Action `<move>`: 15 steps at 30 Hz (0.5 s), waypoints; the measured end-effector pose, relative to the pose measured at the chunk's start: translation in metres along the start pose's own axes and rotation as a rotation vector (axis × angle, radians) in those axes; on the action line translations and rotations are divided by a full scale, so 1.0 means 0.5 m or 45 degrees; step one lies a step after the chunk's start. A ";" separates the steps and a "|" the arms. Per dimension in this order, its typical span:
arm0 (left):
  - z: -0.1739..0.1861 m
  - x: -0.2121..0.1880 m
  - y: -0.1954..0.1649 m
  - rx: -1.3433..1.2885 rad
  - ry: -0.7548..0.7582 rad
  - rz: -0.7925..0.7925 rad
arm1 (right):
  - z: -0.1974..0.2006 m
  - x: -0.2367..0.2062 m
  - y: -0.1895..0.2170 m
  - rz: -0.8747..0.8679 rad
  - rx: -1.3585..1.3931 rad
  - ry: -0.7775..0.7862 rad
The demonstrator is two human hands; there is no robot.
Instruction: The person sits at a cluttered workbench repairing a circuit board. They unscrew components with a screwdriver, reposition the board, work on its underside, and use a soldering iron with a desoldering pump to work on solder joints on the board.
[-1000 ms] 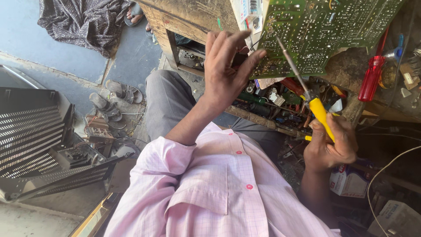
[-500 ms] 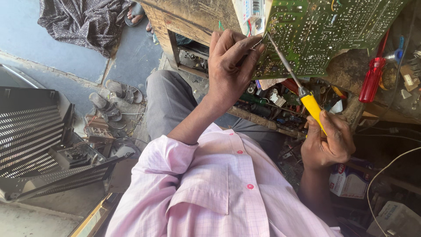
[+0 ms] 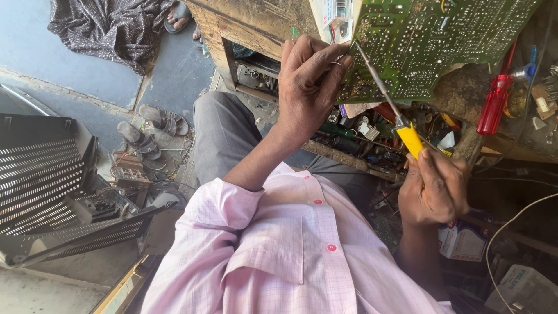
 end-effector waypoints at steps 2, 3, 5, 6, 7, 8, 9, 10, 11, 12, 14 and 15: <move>-0.002 0.001 -0.001 -0.005 -0.005 0.003 | 0.005 0.001 0.009 0.000 -0.023 0.005; -0.002 0.001 -0.002 0.000 -0.006 0.004 | 0.008 0.002 0.010 -0.007 -0.020 0.011; -0.005 0.001 -0.003 0.007 -0.007 0.006 | 0.013 0.004 0.012 -0.022 -0.017 0.024; -0.006 0.001 -0.003 0.004 -0.008 0.011 | 0.015 0.006 0.010 -0.046 0.002 0.035; -0.007 0.001 -0.003 0.001 -0.009 0.016 | 0.016 0.007 0.008 -0.070 0.022 0.047; -0.008 0.001 -0.003 -0.001 -0.010 0.023 | 0.017 0.008 0.006 -0.095 0.041 0.060; -0.009 0.000 -0.004 0.000 -0.008 0.020 | 0.019 0.008 0.006 -0.094 0.030 0.064; -0.009 0.000 -0.006 0.002 -0.007 0.016 | 0.021 0.009 0.007 -0.092 0.020 0.066; -0.009 0.000 -0.007 0.005 -0.006 0.010 | 0.022 0.009 0.008 -0.090 0.010 0.068; -0.009 0.000 -0.008 0.007 -0.007 0.013 | 0.024 0.009 0.010 -0.091 -0.001 0.072; -0.010 0.000 -0.010 0.008 -0.010 0.018 | 0.027 0.010 0.012 -0.094 -0.024 0.080; -0.011 0.001 -0.010 0.003 -0.014 0.022 | 0.029 0.010 0.014 -0.085 -0.034 0.079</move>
Point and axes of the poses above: each hand's wrist, its own x-axis towards the middle knuckle, its own z-axis out of the back of the hand, y = z × x, the point moved 7 cm from there along x, towards the middle knuckle, and after that the axes turned 15 degrees about -z, right-handed, at the moved point
